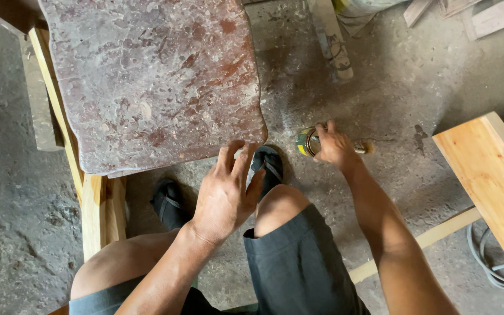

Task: The person applies a dark liquid finish to several wooden planks using a paintbrush. They dip the brush into a can, coat the planks, and place them aside. The person also mixes a liquid from a white jug into the finish can.

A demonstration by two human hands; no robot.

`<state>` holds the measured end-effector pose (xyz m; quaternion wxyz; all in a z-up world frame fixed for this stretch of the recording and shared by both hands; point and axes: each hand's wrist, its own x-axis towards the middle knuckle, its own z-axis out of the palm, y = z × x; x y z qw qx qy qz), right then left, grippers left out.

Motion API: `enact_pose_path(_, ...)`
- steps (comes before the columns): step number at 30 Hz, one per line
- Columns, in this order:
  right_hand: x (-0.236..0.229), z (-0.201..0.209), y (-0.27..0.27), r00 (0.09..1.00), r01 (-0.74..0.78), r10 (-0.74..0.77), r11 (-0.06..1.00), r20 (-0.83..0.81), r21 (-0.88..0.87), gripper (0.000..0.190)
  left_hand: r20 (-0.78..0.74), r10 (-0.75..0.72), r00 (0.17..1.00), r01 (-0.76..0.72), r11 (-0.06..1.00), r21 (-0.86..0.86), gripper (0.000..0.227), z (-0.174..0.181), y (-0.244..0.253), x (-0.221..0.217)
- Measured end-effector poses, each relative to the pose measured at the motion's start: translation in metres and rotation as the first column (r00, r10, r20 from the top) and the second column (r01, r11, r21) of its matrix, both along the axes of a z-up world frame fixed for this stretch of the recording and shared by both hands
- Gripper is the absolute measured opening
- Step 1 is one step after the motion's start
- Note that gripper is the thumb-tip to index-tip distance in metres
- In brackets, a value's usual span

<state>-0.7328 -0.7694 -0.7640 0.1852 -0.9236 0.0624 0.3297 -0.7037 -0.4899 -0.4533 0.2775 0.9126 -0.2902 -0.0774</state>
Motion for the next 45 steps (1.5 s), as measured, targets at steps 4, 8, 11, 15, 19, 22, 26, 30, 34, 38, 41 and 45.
enact_pose_path(4, -0.001, -0.002, -0.005, 0.999, 0.002, -0.004, 1.000, 0.050, 0.025, 0.111, -0.033, 0.015, 0.999, -0.015, 1.000, 0.006, 0.050, 0.002, 0.000, 0.000)
enact_pose_path(8, -0.003, -0.003, -0.006, 0.998, 0.015, -0.015, 1.000, 0.054, -0.002, 0.111, -0.050, 0.023, 0.998, -0.022, 1.000, 0.020, 0.051, 0.003, -0.002, -0.002)
enact_pose_path(11, -0.002, -0.003, -0.005, 0.999, 0.048, -0.048, 0.999, 0.014, -0.005, 0.113, -0.074, 0.010, 0.997, -0.006, 0.999, 0.054, 0.052, 0.002, -0.003, -0.001)
enact_pose_path(15, -0.001, -0.005, -0.006, 0.994, 0.082, -0.084, 0.996, -0.064, -0.025, 0.116, -0.055, -0.002, 0.998, 0.005, 0.999, 0.050, 0.052, 0.001, -0.003, -0.001)
enact_pose_path(19, -0.024, -0.012, -0.003, 0.989, 0.086, -0.076, 0.993, 0.124, -0.075, 0.105, -0.037, 0.004, 0.999, -0.003, 0.999, 0.034, 0.052, 0.001, -0.002, -0.003)
enact_pose_path(22, -0.051, -0.022, 0.006, 0.871, 0.160, -0.152, 0.987, 0.468, 0.022, 0.100, -0.045, -0.002, 0.999, 0.004, 0.999, 0.045, 0.053, 0.001, -0.001, -0.002)
enact_pose_path(26, -0.079, -0.035, 0.013, 0.751, 0.355, -0.327, 0.933, 0.573, 0.067, 0.083, -0.056, 0.005, 0.998, -0.002, 0.999, 0.053, 0.055, -0.004, -0.003, -0.006)
enact_pose_path(30, -0.081, -0.039, 0.010, 0.711, 0.369, -0.349, 0.924, 0.611, 0.100, 0.076, -0.030, -0.001, 1.000, 0.002, 0.999, 0.046, 0.056, -0.007, -0.006, -0.007)
enact_pose_path(34, -0.073, -0.038, 0.013, 0.697, 0.360, -0.286, 0.933, 0.658, 0.023, 0.072, -0.051, 0.004, 0.999, -0.001, 0.998, 0.069, 0.053, -0.008, -0.005, -0.005)
enact_pose_path(38, -0.071, -0.037, 0.022, 0.722, 0.410, -0.334, 0.912, 0.606, 0.015, 0.086, -0.024, -0.002, 1.000, 0.003, 0.998, 0.069, 0.054, -0.011, -0.007, -0.006)
enact_pose_path(41, -0.066, -0.036, 0.035, 0.693, 0.483, -0.391, 0.876, 0.606, 0.014, 0.090, -0.062, -0.014, 0.998, 0.021, 0.992, 0.123, 0.055, -0.012, -0.008, -0.006)
enact_pose_path(45, -0.064, -0.024, 0.040, 0.616, 0.614, -0.590, 0.775, 0.522, 0.151, 0.106, -0.038, -0.016, 0.999, 0.019, 0.996, 0.089, 0.056, -0.012, -0.009, -0.005)
